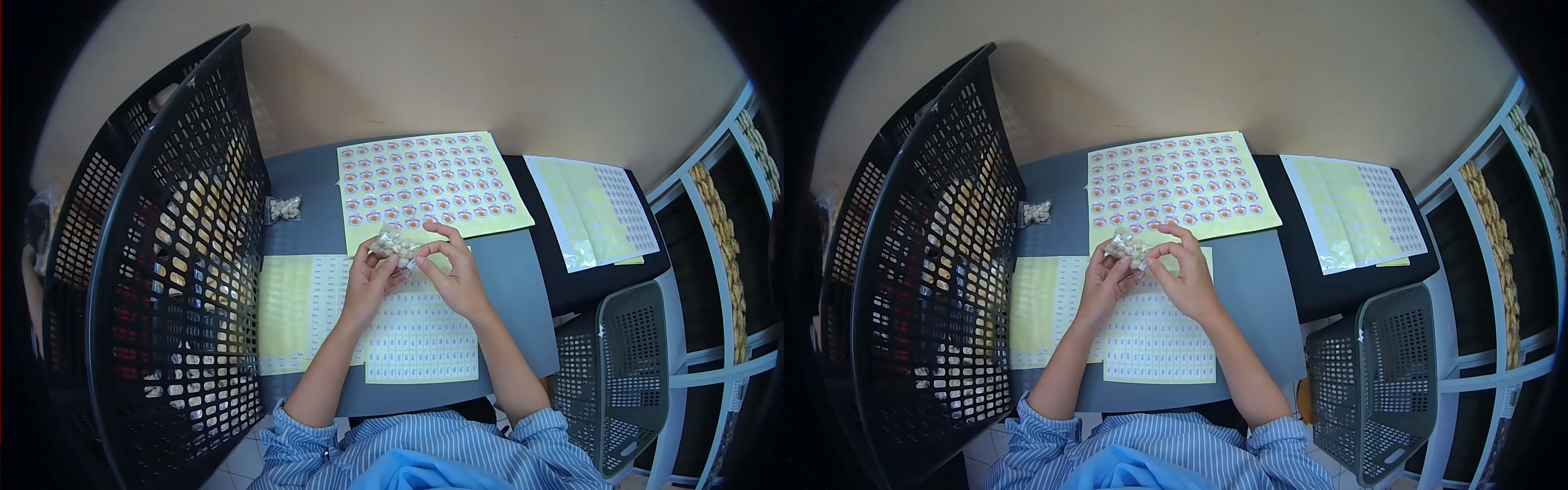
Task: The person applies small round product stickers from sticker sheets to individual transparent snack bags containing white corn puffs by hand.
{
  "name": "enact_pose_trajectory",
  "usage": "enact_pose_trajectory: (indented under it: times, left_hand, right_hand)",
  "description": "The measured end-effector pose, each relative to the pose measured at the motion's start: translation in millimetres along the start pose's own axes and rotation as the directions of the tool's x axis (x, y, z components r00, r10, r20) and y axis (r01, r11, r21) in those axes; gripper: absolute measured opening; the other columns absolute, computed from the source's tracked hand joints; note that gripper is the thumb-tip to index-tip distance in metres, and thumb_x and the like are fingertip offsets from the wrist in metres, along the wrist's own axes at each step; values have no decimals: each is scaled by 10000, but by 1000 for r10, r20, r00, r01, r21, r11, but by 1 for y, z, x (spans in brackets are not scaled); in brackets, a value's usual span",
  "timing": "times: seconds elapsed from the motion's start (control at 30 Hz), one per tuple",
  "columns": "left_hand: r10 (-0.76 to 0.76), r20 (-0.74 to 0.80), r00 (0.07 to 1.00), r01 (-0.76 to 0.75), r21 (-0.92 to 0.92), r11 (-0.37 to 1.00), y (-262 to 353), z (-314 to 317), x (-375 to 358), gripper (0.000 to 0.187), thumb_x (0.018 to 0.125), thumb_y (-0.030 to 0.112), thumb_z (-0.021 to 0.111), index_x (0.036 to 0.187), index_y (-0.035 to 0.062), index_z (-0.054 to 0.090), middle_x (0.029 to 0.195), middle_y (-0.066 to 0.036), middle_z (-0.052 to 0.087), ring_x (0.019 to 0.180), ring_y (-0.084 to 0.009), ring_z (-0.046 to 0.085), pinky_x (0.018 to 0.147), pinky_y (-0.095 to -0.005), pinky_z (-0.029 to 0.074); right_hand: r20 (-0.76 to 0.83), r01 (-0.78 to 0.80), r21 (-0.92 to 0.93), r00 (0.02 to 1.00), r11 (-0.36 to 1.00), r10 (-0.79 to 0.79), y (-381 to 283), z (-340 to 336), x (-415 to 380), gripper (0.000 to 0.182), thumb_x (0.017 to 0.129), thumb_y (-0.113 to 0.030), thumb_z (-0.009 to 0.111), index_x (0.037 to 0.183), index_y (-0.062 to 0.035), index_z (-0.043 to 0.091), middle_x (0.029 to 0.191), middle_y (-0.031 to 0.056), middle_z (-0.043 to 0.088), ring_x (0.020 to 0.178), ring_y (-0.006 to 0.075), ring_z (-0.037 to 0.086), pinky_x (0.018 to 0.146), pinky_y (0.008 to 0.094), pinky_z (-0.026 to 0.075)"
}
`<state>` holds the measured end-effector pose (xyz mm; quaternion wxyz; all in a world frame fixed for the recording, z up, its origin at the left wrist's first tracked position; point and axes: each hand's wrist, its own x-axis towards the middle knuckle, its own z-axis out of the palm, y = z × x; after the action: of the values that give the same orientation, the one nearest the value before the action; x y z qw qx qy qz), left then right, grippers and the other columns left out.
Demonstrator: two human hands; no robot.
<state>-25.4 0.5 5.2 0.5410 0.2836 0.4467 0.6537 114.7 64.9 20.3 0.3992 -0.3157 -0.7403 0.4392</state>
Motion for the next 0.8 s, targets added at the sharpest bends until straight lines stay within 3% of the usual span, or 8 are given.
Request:
enact_pose_trajectory:
  times: [0.17,0.23,0.33,0.43,0.57,0.63,0.77,0.8]
  left_hand:
    - [-9,14,1000,9,-12,1000,1,0,0,389,864,84,482,1210,36,310,1037,-79,472,902,-143,546,801,-285,500]
    - [-5,18,1000,6,-22,1000,0,0,0,388,864,84,483,1208,34,310,1039,-79,467,902,-144,546,804,-287,500]
    - [-17,25,1000,18,-26,1000,0,0,-1,388,865,83,481,1208,33,307,1052,-84,464,906,-147,546,806,-287,499]
    - [-7,22,1000,7,1,1000,-1,1,-1,340,878,102,460,1195,66,343,1075,-53,495,901,-113,549,751,-242,496]
    - [9,40,999,-7,-47,999,-3,-1,0,404,849,73,503,1199,24,307,1087,-94,451,949,-167,542,810,-287,495]
    - [12,35,999,-9,-77,997,-4,-1,-1,426,834,61,524,1197,17,304,1089,-101,448,952,-170,543,806,-281,494]
    - [149,19,989,-150,88,985,-8,0,-1,506,756,-6,602,1161,4,300,1078,-118,442,924,-166,553,774,-254,494]
    - [174,9,985,-174,112,978,-9,1,-1,524,732,-28,622,1146,3,301,1074,-121,440,912,-164,557,761,-246,495]
  right_hand:
    - [-31,20,-11,999,1000,-20,1,3,0,73,753,-103,607,769,-33,594,1174,98,473,1152,244,405,963,370,291]
    - [-30,-10,6,999,1000,10,1,4,-1,78,755,-110,603,770,-35,591,1166,115,459,1155,288,389,959,371,298]
    - [-42,-16,6,999,1000,16,-2,4,-1,74,748,-102,607,772,-34,592,1156,119,463,1143,283,400,950,368,307]
    - [-74,10,-52,997,999,-14,1,5,-1,75,736,-99,619,767,-35,595,1149,123,466,1130,282,413,938,367,321]
    - [-99,14,-69,995,998,-21,0,7,-1,83,720,-101,635,758,-36,599,1139,126,472,1097,279,446,917,368,345]
    - [-136,19,-70,990,997,-29,-3,8,-1,70,706,-83,657,723,-34,610,1098,101,510,1050,240,485,904,361,361]
    - [-84,61,-90,994,994,-69,4,9,-2,120,708,-58,659,796,-18,588,1050,102,528,965,203,533,842,321,409]
    - [-104,28,50,994,998,-23,8,12,-1,192,707,-53,656,866,-12,555,990,94,540,891,180,554,792,292,430]
